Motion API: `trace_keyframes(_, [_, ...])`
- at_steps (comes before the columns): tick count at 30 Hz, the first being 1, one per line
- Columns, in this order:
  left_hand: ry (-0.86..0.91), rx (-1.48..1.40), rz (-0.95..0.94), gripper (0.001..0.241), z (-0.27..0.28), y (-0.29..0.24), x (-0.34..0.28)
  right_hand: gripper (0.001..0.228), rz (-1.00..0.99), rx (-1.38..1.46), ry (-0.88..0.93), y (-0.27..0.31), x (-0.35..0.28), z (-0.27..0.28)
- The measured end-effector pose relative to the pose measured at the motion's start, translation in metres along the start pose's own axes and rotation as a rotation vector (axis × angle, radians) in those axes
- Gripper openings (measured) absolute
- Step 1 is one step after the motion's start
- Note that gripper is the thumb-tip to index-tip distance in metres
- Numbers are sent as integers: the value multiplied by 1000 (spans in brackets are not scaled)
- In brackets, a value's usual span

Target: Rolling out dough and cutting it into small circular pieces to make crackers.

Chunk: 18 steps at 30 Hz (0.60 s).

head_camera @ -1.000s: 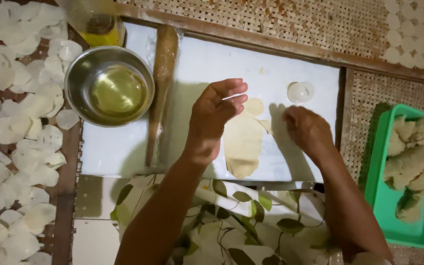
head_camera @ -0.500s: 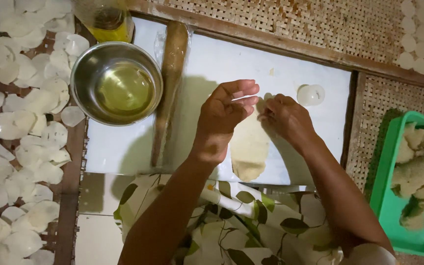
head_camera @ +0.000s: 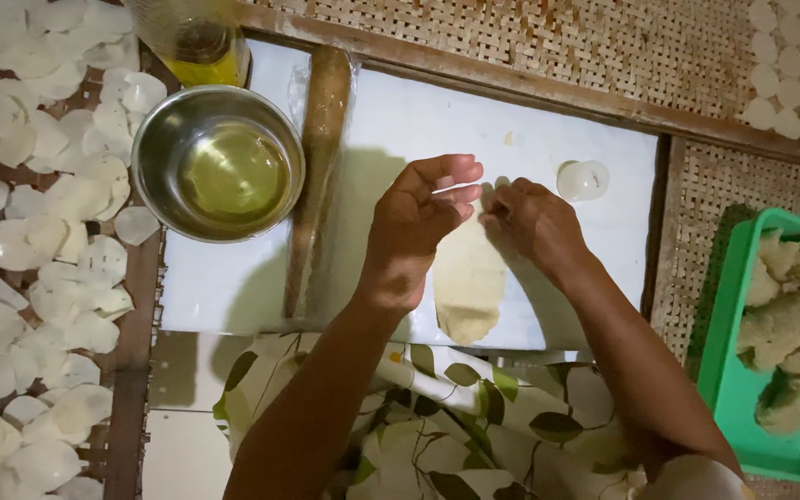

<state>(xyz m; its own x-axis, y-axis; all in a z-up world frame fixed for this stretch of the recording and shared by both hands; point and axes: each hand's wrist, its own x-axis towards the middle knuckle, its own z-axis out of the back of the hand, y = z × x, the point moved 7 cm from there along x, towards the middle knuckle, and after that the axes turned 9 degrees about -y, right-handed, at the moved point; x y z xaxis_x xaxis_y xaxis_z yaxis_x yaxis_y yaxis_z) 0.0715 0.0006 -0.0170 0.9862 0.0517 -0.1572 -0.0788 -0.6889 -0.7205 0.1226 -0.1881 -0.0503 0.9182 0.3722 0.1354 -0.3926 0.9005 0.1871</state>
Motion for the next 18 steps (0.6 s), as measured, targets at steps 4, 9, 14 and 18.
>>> trace_keyframes(4, [-1, -10, -3, 45, 0, 0, 0, 23, 30, -86, -9, 2, -1, -5])
trace_keyframes(9, [-3, -13, -7, 45, 0, -1, 0, 19, 38, -74, -56, -6, -3, -5])
trace_keyframes(14, [-8, 2, 4, 44, 1, 1, 1, 34, 35, 55, -49, -3, -6, 0])
trace_keyframes(18, [-12, 19, 17, 46, 3, 3, 1, 27, 5, 61, -93, -7, -4, -8])
